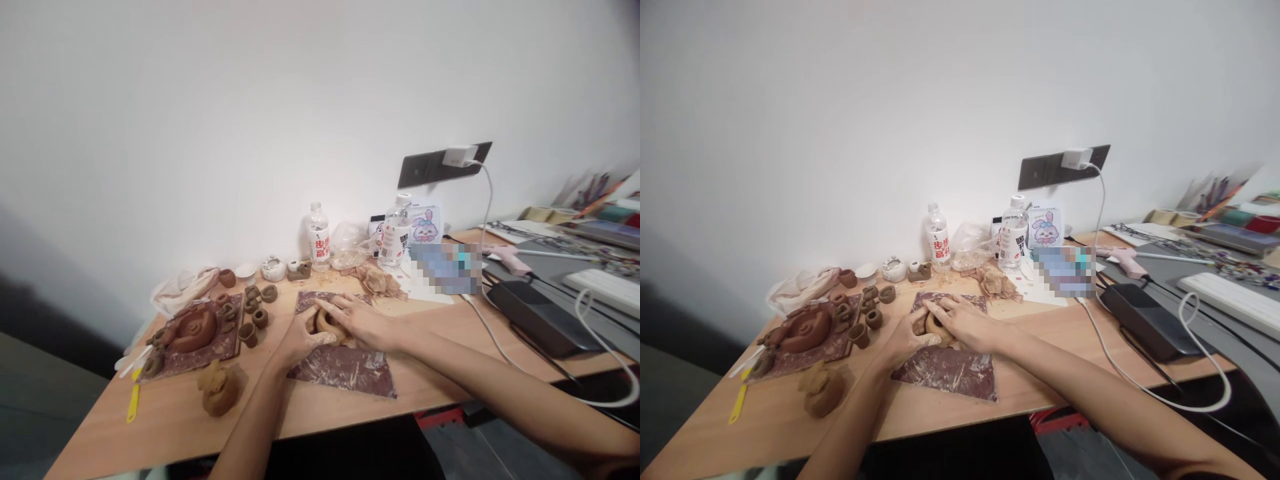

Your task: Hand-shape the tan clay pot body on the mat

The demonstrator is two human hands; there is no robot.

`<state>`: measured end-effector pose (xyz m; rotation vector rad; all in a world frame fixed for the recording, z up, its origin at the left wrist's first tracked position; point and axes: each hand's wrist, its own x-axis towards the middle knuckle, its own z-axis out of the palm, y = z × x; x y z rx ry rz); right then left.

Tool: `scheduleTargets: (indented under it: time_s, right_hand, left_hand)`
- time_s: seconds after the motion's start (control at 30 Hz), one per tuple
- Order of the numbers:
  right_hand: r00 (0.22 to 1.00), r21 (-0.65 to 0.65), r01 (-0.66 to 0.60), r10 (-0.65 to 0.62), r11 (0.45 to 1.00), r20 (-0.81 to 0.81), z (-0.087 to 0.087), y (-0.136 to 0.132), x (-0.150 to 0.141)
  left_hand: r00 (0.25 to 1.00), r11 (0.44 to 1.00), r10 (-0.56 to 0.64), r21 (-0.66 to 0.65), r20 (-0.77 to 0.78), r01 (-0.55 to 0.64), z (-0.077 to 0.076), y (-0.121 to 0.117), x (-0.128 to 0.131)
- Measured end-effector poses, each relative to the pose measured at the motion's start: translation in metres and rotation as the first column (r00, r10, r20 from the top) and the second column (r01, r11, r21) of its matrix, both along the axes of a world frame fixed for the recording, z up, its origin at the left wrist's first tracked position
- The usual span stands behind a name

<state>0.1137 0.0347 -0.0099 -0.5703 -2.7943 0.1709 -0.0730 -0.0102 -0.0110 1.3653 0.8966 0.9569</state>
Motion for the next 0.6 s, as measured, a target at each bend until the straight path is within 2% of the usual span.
scheduleTargets:
  time_s: [0.3,0.4,0.6]
  right_hand:
    - [1.0,-0.09,-0.024,0.026,0.996,0.018,0.011,0.007,-0.003]
    - [0.999,-0.061,-0.016,0.017,0.998,0.027,0.014,0.005,-0.003]
    - [0.998,0.036,0.018,-0.02,0.999,0.065,0.009,0.0,0.002]
  left_hand:
    - [1.0,1.0,0.004,0.008,0.021,-0.004,0.0,0.0,0.002]
    - [1.0,1.0,0.014,0.005,0.02,-0.014,0.003,-0.001,0.002]
    - [0.996,0.999,0.046,-0.009,-0.079,-0.046,0.014,-0.005,0.003]
